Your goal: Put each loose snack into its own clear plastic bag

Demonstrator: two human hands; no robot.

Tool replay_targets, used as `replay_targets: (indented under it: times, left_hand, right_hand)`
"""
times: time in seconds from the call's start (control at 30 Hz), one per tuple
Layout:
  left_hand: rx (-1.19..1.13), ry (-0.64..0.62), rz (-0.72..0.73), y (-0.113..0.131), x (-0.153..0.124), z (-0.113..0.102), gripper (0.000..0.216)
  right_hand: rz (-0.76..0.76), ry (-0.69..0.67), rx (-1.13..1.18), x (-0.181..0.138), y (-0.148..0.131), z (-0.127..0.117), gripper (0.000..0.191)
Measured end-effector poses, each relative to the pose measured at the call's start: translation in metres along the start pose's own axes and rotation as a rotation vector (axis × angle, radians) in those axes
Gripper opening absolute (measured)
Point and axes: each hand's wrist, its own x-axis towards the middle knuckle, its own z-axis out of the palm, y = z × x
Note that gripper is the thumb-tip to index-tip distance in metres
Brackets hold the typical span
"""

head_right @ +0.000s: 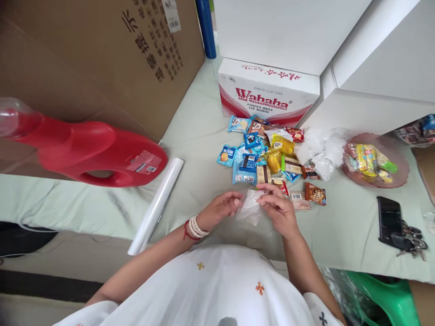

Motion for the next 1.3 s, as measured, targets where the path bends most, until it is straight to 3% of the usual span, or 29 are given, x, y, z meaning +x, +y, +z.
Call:
replay_targets:
  times: [0.1, 0.23, 0.33, 0.4, 0.47, 0.5, 0.57, 0.67, 0.7, 0.73, 0.8, 0.87, 1.1, 1.2, 1.3]
  left_hand:
    - [0.052, -0.015, 0.022, -0.005, 0.001, 0.000, 0.045]
    - [-0.027, 0.265, 0.089, -0.007, -0.002, -0.016, 0.040]
    - [-0.172, 0.361, 0.104, -0.003, -0.009, -0.028, 0.039]
    - [-0.281, 0.341, 0.088, 0.003, -0.015, -0.030, 0.037]
    - [-0.328, 0.286, 0.083, 0.010, -0.021, -0.025, 0.034]
    - [-0.311, 0.251, 0.098, 0.015, -0.024, -0.020, 0.033]
    - [-0.217, 0.153, 0.142, 0.024, -0.029, -0.010, 0.030]
    - [-0.039, -0.028, 0.211, 0.036, -0.037, -0.002, 0.030]
    - [0.005, -0.074, 0.227, 0.039, -0.039, -0.004, 0.030]
    - [0.026, -0.101, 0.242, 0.040, -0.042, -0.007, 0.031]
    - [-0.017, -0.087, 0.260, 0.041, -0.047, -0.018, 0.031]
    - [-0.164, 0.003, 0.251, 0.039, -0.051, -0.031, 0.031]
    - [-0.647, 0.355, 0.134, 0.034, -0.033, -0.051, 0.020]
    - [-0.699, 0.503, 0.075, 0.028, -0.018, -0.051, 0.027]
    - [-0.642, 0.514, -0.107, 0.016, -0.011, -0.041, 0.049]
  right_hand:
    - [-0.040, 0.005, -0.006, 0.000, -0.005, -0.007, 0.022]
    - [-0.042, -0.037, -0.069, -0.015, -0.002, -0.036, 0.020]
    - [0.065, -0.143, -0.353, -0.034, 0.006, -0.065, 0.016]
    - [0.117, -0.033, -0.533, -0.043, 0.008, -0.075, 0.018]
    - [0.107, 0.133, -0.603, -0.045, 0.001, -0.069, 0.019]
    - [0.091, 0.154, -0.597, -0.043, -0.004, -0.060, 0.019]
    - [0.059, 0.076, -0.557, -0.031, -0.017, -0.034, 0.036]
    - [0.071, -0.066, -0.475, 0.001, -0.027, 0.004, 0.082]
    - [0.097, -0.130, -0.417, 0.012, -0.028, 0.012, 0.087]
    - [0.128, -0.221, -0.337, 0.022, -0.027, 0.017, 0.083]
    - [0.208, -0.409, -0.138, 0.035, -0.023, 0.019, 0.056]
    - [0.303, -0.453, 0.039, 0.039, -0.019, 0.018, 0.036]
    - [0.486, -0.069, 0.293, 0.022, -0.016, 0.026, 0.041]
    - [0.500, 0.148, 0.230, 0.013, -0.010, 0.035, 0.041]
    - [0.381, 0.232, 0.060, 0.000, 0.000, 0.047, 0.032]
